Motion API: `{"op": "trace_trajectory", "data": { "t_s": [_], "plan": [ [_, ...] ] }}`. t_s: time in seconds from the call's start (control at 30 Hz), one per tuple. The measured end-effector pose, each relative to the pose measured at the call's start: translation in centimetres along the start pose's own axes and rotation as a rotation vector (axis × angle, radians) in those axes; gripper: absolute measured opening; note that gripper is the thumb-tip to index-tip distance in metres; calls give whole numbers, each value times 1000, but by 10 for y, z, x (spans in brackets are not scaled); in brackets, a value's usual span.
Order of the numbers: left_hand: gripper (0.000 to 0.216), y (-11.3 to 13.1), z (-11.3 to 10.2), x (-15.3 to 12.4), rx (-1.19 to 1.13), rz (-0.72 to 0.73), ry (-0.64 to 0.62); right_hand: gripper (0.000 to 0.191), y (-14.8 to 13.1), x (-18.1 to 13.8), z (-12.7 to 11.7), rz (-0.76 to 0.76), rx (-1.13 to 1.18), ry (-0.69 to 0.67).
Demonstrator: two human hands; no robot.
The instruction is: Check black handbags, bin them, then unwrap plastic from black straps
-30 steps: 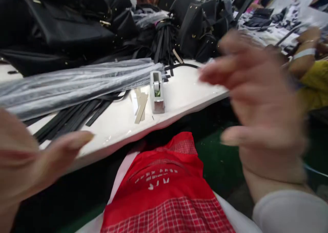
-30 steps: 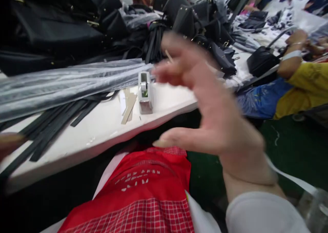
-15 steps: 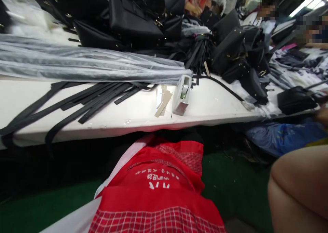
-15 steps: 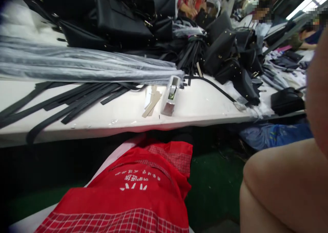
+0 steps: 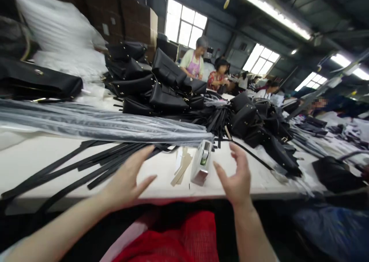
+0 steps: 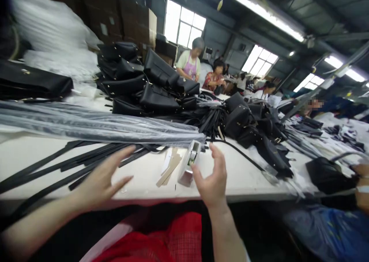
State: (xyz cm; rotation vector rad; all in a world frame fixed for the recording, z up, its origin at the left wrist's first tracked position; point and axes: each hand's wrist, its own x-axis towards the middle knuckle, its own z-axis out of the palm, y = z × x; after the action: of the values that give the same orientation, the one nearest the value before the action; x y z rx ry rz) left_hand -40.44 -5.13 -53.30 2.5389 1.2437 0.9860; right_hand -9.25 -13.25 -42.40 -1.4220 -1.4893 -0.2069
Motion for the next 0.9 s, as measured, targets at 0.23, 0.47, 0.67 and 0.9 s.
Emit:
{"op": "trace_trajectory", "data": {
  "t_s": [0.23,0.47,0.67,0.9],
  "plan": [
    [55,-16,105,-52,283,-155,75,65,103,-108,115,196,-108,52],
    [39,-1,108,-33,472,-232,116,35,126,-100,111,111,-45,101],
    [40,-2,112,-33,534,-90,120,36,167,-93,95,98,-11,65],
    [40,7,112,-32,506,-152,89,44,211,-86,80,50,43,115]
  ]
}}
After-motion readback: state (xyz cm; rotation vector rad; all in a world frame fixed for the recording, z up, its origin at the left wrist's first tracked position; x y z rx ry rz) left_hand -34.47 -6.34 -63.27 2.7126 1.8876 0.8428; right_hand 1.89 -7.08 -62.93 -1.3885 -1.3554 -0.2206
